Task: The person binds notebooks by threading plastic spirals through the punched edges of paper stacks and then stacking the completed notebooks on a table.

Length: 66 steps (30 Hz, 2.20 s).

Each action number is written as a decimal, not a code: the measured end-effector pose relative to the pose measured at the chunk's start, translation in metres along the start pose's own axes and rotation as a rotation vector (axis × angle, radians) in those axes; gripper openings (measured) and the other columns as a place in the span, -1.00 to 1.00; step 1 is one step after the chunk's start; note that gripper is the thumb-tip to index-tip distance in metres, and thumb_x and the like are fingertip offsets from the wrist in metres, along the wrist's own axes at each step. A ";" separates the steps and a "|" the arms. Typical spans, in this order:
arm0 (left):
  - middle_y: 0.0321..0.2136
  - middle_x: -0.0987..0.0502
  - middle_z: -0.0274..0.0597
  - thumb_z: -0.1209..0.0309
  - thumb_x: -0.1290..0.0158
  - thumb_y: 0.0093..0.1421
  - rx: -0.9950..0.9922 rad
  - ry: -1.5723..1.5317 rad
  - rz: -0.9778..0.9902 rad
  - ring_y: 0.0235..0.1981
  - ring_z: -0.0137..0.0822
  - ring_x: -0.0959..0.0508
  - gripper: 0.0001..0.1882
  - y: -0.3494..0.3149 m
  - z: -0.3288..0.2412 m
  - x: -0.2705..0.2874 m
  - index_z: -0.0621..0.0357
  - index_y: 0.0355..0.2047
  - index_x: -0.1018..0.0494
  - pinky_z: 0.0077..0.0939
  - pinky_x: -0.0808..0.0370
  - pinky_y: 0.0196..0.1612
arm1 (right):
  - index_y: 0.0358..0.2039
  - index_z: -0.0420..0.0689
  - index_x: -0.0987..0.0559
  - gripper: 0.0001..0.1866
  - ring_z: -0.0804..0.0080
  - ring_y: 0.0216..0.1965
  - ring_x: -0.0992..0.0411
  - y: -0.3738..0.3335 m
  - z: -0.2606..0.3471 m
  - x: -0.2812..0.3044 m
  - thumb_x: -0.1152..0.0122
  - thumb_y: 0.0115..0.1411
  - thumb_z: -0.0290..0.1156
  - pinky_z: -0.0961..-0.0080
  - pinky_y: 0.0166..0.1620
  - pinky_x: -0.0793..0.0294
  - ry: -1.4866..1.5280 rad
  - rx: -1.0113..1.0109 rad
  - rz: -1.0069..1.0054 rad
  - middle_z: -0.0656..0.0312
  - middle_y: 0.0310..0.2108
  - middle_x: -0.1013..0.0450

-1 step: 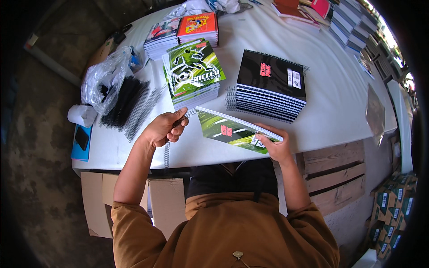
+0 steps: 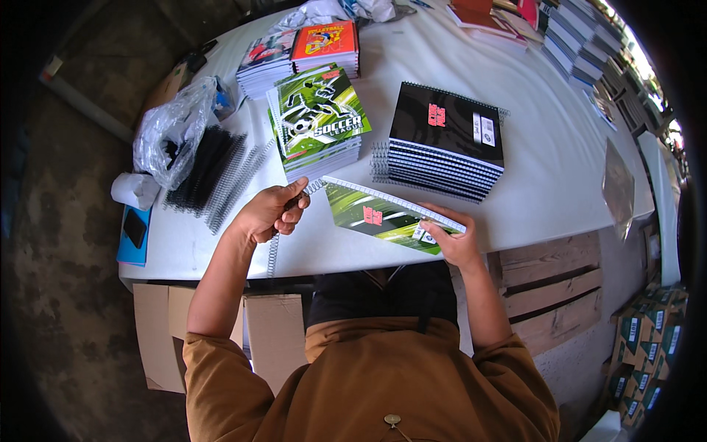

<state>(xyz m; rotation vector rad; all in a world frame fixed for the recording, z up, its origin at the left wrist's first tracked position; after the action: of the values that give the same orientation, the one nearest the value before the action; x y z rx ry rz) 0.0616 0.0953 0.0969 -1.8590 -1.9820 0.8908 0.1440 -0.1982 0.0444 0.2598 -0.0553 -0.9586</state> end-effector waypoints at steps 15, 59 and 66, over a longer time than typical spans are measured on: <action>-0.17 -0.44 -0.08 0.44 -0.19 -0.01 -0.978 1.342 -0.275 -0.24 -0.22 -0.45 -0.77 -0.032 -0.037 -0.031 0.17 -0.33 -0.43 -0.38 -0.29 -0.10 | -0.17 -0.30 -0.54 -0.72 0.54 -0.29 -0.46 0.001 0.006 -0.001 -0.18 0.06 -0.58 0.62 -0.16 -0.42 -0.083 0.036 0.075 0.15 -0.27 -0.54; 0.21 0.24 0.43 -0.48 0.32 -0.08 -1.529 1.868 -0.852 0.20 0.47 0.18 0.18 0.038 0.158 0.018 0.41 0.20 0.05 0.39 0.21 0.12 | -0.14 -0.25 -0.53 -0.65 0.25 -0.24 -0.51 -0.025 0.004 -0.046 -0.20 -0.02 -0.58 0.45 -0.16 -0.49 -0.480 0.557 0.040 0.05 -0.24 -0.52; 0.24 0.12 0.22 -0.44 0.09 -0.14 -1.618 1.585 -0.334 0.24 0.28 0.11 0.16 0.001 0.136 -0.058 0.11 0.27 0.16 0.30 0.26 0.17 | -0.11 -0.24 -0.52 -0.61 0.23 -0.21 -0.51 -0.028 0.007 -0.046 -0.23 -0.03 -0.56 0.42 -0.13 -0.47 -0.420 0.601 0.049 0.07 -0.21 -0.51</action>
<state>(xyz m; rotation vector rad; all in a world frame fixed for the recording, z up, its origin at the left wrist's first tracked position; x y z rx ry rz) -0.0101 0.0064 0.0031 -1.3457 -1.4016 -2.1613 0.0938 -0.1777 0.0475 0.6016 -0.7395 -0.9170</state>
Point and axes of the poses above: each hand's wrist, its own y-axis towards the middle knuckle, its own x-axis out of the back of the hand, z = x × y, the point moved 3 cm from there along y, towards the middle knuckle
